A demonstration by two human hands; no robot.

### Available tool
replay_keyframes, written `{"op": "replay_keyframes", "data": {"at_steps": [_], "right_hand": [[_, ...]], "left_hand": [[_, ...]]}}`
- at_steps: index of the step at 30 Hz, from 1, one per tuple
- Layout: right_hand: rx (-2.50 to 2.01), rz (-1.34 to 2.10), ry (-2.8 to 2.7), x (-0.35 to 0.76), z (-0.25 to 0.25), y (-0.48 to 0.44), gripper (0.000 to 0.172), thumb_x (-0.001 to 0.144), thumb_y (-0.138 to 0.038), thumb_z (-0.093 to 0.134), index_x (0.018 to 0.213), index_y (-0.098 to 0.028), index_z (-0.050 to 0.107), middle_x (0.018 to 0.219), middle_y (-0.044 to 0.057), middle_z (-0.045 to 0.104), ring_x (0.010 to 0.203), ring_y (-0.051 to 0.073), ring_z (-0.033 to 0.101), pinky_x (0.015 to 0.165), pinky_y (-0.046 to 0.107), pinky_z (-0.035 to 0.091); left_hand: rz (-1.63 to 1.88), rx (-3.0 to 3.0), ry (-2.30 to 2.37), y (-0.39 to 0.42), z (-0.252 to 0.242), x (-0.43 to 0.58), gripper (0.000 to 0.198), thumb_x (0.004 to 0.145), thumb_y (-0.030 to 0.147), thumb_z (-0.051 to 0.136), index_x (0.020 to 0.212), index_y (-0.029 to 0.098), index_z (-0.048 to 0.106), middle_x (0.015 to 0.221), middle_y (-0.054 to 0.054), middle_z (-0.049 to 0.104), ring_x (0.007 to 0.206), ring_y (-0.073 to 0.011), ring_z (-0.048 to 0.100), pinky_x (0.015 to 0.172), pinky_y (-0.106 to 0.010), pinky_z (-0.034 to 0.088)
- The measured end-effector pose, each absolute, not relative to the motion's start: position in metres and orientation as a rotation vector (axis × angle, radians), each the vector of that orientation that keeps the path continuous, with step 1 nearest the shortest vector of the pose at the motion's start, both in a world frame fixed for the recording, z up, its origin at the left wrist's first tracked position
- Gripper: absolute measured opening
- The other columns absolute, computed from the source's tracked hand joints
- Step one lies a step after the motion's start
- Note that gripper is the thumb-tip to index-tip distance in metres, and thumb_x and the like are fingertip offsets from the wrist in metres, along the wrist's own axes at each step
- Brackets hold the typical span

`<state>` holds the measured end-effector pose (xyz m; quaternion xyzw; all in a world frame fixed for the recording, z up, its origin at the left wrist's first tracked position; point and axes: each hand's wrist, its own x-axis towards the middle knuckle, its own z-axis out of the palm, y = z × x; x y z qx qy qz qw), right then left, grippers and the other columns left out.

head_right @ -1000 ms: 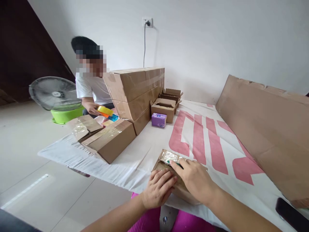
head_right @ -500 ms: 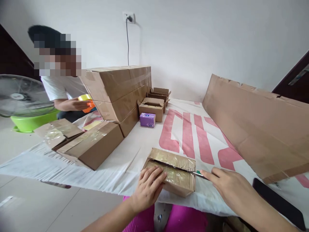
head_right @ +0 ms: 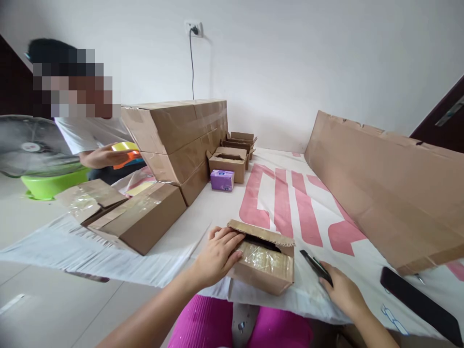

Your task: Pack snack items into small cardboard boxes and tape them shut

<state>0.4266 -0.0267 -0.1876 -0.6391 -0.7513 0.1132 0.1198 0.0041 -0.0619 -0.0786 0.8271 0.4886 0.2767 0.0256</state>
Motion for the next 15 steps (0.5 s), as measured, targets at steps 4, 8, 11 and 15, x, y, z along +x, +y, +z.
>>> {"op": "replay_keyframes", "data": {"at_steps": [4, 8, 11, 15], "right_hand": [[-1.63, 0.014, -2.157, 0.404, -0.168, -0.029, 0.036, 0.083, -0.044, 0.053, 0.105, -0.019, 0.067, 0.098, 0.011, 0.07, 0.095, 0.031, 0.065, 0.085, 0.047, 0.052], [-1.142, -0.185, -2.022, 0.34, -0.101, -0.042, 0.021, 0.091, -0.027, 0.052, 0.109, -0.023, 0.062, 0.101, 0.008, 0.065, 0.095, 0.023, 0.061, 0.085, 0.04, 0.05], [-0.792, -0.182, -2.249, 0.282, -0.06, -0.053, 0.027, 0.089, -0.015, 0.055, 0.115, -0.024, 0.06, 0.101, 0.006, 0.065, 0.097, 0.02, 0.058, 0.086, 0.037, 0.049], [-0.682, -0.233, -2.458, 0.23, -0.045, -0.049, 0.024, 0.091, -0.01, 0.05, 0.107, -0.021, 0.063, 0.096, 0.004, 0.065, 0.097, 0.02, 0.055, 0.085, 0.037, 0.047]], "left_hand": [[0.946, 2.54, 1.412, -0.062, -0.077, 0.003, 0.035, 0.09, 0.032, 0.051, 0.122, 0.018, 0.055, 0.11, -0.011, 0.063, 0.103, -0.0259, 0.053, 0.097, -0.048, 0.032], [1.057, 2.546, 1.355, -0.064, -0.082, 0.002, 0.036, 0.089, 0.03, 0.051, 0.123, 0.016, 0.052, 0.111, -0.012, 0.06, 0.102, -0.0261, 0.051, 0.094, -0.047, 0.035], [1.089, 2.56, 1.346, -0.065, -0.084, 0.002, 0.036, 0.089, 0.03, 0.051, 0.123, 0.016, 0.052, 0.11, -0.012, 0.06, 0.1, -0.0262, 0.051, 0.091, -0.046, 0.037], [1.128, 2.584, 1.355, -0.068, -0.086, 0.002, 0.037, 0.09, 0.03, 0.05, 0.125, 0.018, 0.052, 0.109, -0.012, 0.06, 0.1, -0.026, 0.052, 0.09, -0.046, 0.038]]}}
